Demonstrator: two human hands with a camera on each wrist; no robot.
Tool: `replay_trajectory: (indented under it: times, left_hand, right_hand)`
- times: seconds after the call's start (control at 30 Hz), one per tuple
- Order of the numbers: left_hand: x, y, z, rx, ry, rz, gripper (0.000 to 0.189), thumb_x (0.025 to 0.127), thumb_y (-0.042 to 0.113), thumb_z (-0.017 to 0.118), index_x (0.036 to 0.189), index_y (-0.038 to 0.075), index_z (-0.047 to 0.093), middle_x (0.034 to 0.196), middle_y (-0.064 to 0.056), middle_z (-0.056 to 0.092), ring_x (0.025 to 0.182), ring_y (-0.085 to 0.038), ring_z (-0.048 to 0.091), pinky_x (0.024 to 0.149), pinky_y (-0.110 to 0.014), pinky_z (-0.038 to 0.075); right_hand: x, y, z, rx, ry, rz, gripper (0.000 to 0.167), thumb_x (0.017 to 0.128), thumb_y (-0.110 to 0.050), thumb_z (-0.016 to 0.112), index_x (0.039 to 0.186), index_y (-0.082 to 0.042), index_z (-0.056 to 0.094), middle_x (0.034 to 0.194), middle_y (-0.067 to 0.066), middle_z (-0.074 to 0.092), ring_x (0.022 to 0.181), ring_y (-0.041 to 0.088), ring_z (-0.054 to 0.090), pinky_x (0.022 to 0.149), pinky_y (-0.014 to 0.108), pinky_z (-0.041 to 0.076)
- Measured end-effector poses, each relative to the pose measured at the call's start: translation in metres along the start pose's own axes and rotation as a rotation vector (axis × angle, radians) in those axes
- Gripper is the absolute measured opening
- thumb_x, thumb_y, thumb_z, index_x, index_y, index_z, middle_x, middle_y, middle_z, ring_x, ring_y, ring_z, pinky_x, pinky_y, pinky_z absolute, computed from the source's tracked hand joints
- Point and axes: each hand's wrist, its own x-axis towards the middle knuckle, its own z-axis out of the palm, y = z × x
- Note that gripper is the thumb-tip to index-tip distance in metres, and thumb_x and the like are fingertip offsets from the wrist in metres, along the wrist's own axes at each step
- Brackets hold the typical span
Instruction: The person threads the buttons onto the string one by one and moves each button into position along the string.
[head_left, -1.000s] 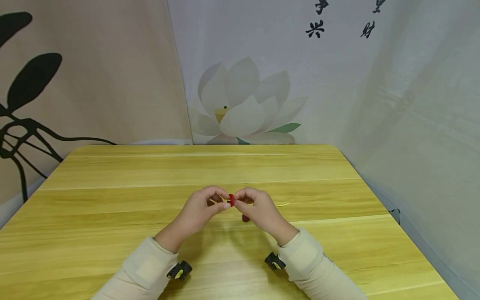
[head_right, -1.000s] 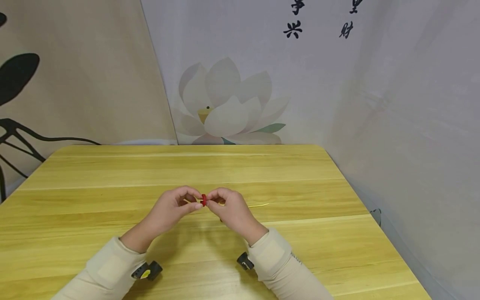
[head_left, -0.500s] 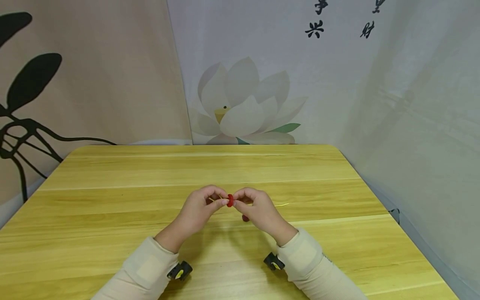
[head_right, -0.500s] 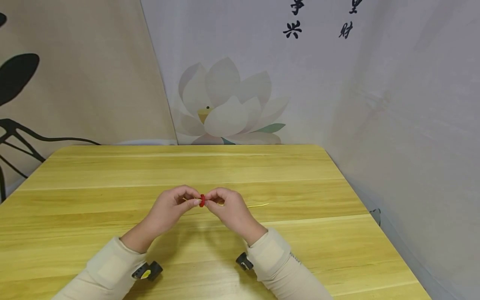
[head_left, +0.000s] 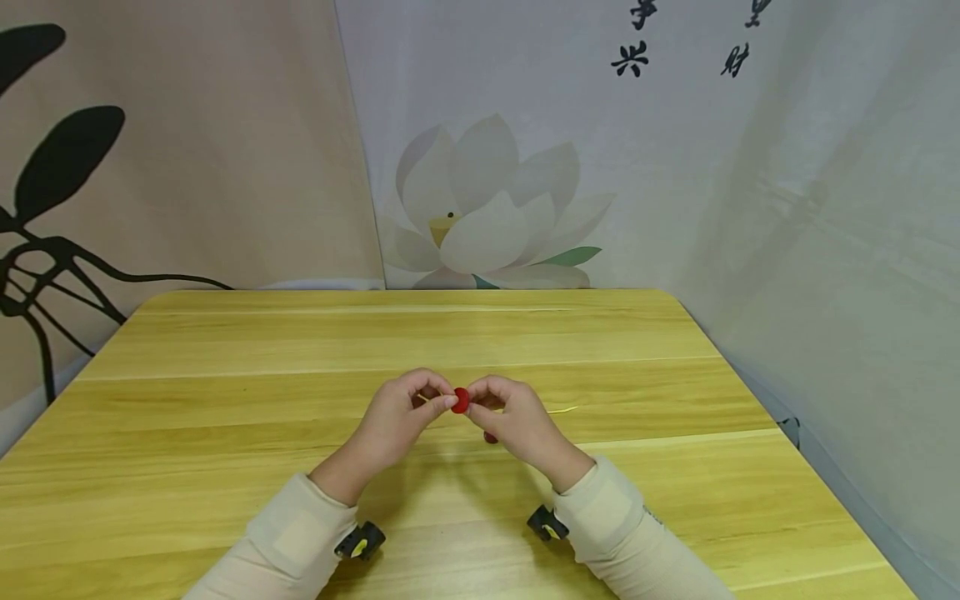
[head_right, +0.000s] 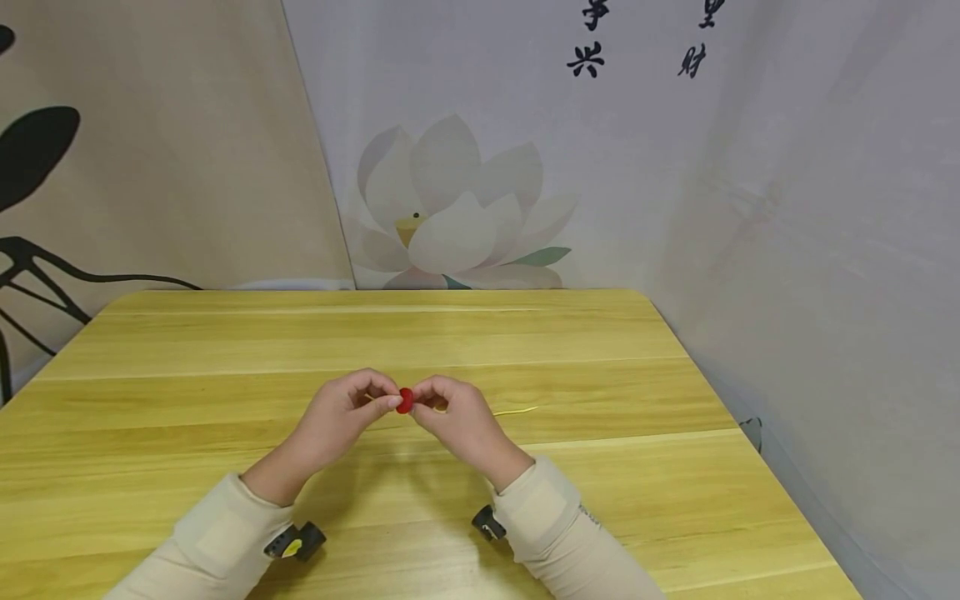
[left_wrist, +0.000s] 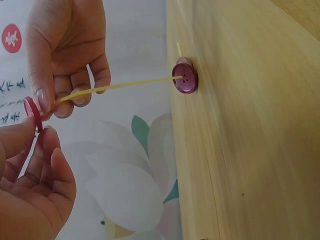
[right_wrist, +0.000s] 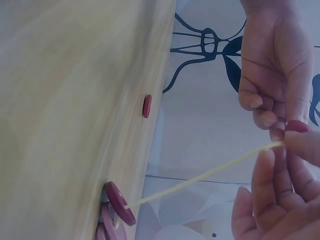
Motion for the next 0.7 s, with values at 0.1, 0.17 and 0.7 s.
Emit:
replay_trajectory:
  times: [0.1, 0.17, 0.7]
  left_hand:
    - [-0.0002, 0.0, -0.0001, -0.01, 0.003, -0.006, 0.006, 0.093, 0.012, 0.064, 0.094, 0.006, 0.065, 0.088, -0.009, 0.064, 0.073, -0.018, 0.053, 0.065, -0.028, 0.045]
    - [-0.0002, -0.0001, -0.0001, -0.016, 0.006, -0.009, 0.006, 0.093, 0.012, 0.064, 0.094, 0.006, 0.065, 0.088, -0.008, 0.064, 0.073, -0.019, 0.053, 0.065, -0.028, 0.045]
    - [0.0011, -0.0035, 0.0009, 0.012, 0.006, 0.003, 0.004, 0.093, 0.01, 0.062, 0.094, 0.006, 0.065, 0.088, -0.002, 0.063, 0.079, -0.017, 0.057, 0.071, -0.031, 0.048]
  right_hand:
    - [0.0001, -0.0002, 0.0003, 0.001, -0.004, -0.006, 0.013, 0.093, -0.01, 0.064, 0.104, -0.005, 0.067, 0.096, 0.007, 0.067, 0.076, 0.019, 0.057, 0.06, 0.04, 0.053]
    - [0.0004, 0.0002, 0.0007, 0.004, -0.008, -0.011, 0.014, 0.092, -0.012, 0.065, 0.105, -0.005, 0.067, 0.097, 0.007, 0.067, 0.079, 0.017, 0.057, 0.06, 0.036, 0.052]
    - [0.0, 0.0001, 0.0035, -0.04, -0.028, -0.057, 0.037, 0.087, -0.011, 0.071, 0.122, -0.006, 0.058, 0.097, 0.005, 0.065, 0.086, 0.016, 0.058, 0.079, 0.037, 0.049]
